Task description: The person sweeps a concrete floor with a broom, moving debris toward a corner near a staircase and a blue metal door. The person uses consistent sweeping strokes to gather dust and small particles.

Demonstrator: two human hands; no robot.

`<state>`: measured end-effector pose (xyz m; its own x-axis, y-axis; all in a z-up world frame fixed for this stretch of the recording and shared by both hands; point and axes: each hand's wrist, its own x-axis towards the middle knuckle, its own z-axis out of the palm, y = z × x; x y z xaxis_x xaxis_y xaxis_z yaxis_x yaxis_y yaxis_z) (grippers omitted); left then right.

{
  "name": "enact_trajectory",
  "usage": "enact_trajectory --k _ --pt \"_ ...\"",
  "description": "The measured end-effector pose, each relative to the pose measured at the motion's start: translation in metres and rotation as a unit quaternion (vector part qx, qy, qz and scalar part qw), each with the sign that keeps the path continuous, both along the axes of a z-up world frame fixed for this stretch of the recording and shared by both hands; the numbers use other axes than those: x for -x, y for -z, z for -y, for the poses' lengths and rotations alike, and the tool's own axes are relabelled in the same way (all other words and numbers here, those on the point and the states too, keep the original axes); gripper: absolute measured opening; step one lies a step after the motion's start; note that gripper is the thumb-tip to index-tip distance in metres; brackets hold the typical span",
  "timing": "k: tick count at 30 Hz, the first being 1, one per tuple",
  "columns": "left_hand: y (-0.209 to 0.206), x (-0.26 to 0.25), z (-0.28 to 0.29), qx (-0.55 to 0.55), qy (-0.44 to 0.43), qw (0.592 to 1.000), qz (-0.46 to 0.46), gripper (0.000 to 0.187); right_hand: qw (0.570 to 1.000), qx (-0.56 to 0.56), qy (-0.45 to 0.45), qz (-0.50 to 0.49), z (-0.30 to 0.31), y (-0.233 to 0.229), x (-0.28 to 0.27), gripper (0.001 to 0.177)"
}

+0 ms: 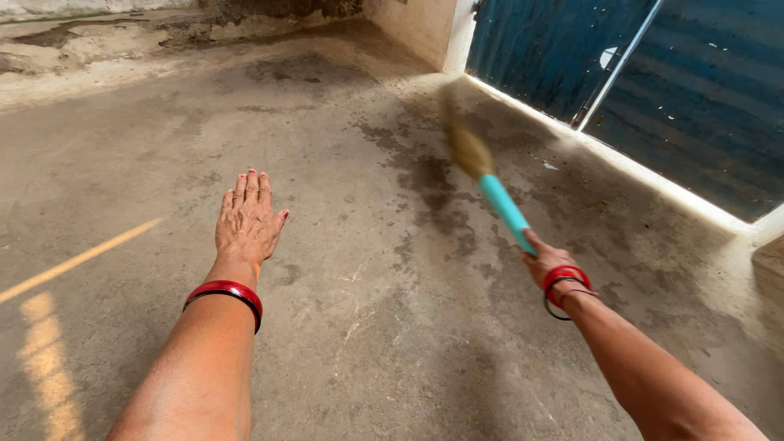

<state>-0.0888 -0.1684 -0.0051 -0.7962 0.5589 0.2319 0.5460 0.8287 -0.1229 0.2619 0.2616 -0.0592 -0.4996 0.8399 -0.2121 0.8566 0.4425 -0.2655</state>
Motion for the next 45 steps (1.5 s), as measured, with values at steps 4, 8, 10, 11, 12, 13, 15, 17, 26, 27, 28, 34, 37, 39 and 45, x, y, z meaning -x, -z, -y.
enact_trajectory --k 4,8,10,11,12,13,15,17,26,27,28,34,37,39,45 --pt "0.000 0.000 0.012 0.021 -0.006 1.000 0.002 0.078 0.982 -0.046 -0.183 0.020 0.064 -0.017 0.048 0.059" --pt "0.001 0.003 0.028 0.024 -0.014 1.000 -0.002 0.079 0.903 -0.121 -0.412 0.020 0.150 -0.026 0.102 0.059" --pt "0.002 0.008 0.039 0.021 -0.026 0.999 0.008 0.078 0.861 -0.117 -0.494 0.030 0.198 -0.035 0.126 0.059" --pt "0.003 0.012 0.044 0.020 -0.032 0.999 0.014 0.077 0.846 -0.109 -0.515 0.088 0.223 -0.039 0.138 0.061" --pt "0.004 0.015 0.050 0.022 -0.040 0.999 0.021 0.077 0.848 -0.078 -0.511 0.117 0.248 -0.043 0.153 0.058" --pt "0.005 0.019 0.056 0.025 -0.048 0.998 0.028 0.078 0.849 -0.048 -0.506 0.146 0.264 -0.048 0.165 0.055" --pt "0.010 0.025 0.070 0.027 -0.059 0.997 0.033 0.078 0.842 -0.073 -0.517 0.136 0.275 -0.050 0.177 0.056" --pt "0.017 0.033 0.081 0.024 -0.060 0.998 0.027 0.079 0.855 -0.072 -0.499 0.122 0.266 -0.041 0.191 0.058" --pt "0.037 0.077 0.153 0.049 -0.044 0.998 0.009 0.079 0.989 -0.001 -0.125 0.077 0.034 0.070 0.186 0.055" --pt "0.038 0.080 0.163 0.056 -0.053 0.997 0.012 0.079 0.988 -0.047 -0.120 0.078 0.011 0.078 0.188 0.059" --pt "0.041 0.080 0.171 0.061 -0.060 0.996 0.018 0.078 0.985 -0.095 -0.115 0.082 -0.005 0.084 0.191 0.063" --pt "0.053 0.084 0.204 0.016 -0.118 0.989 0.088 0.079 0.985 -0.089 -0.145 0.040 0.021 0.054 0.206 0.092" --pt "0.055 0.082 0.213 0.003 -0.120 0.986 0.111 0.078 0.981 -0.062 -0.181 0.042 0.109 0.024 0.237 0.082" --pt "0.049 0.082 0.221 0.013 -0.119 0.987 0.108 0.078 0.972 -0.043 -0.226 0.036 0.171 0.000 0.267 0.074" --pt "0.033 0.077 0.243 -0.013 -0.080 0.997 -0.001 0.078 0.783 -0.215 -0.569 0.126 0.352 -0.048 0.311 0.064"
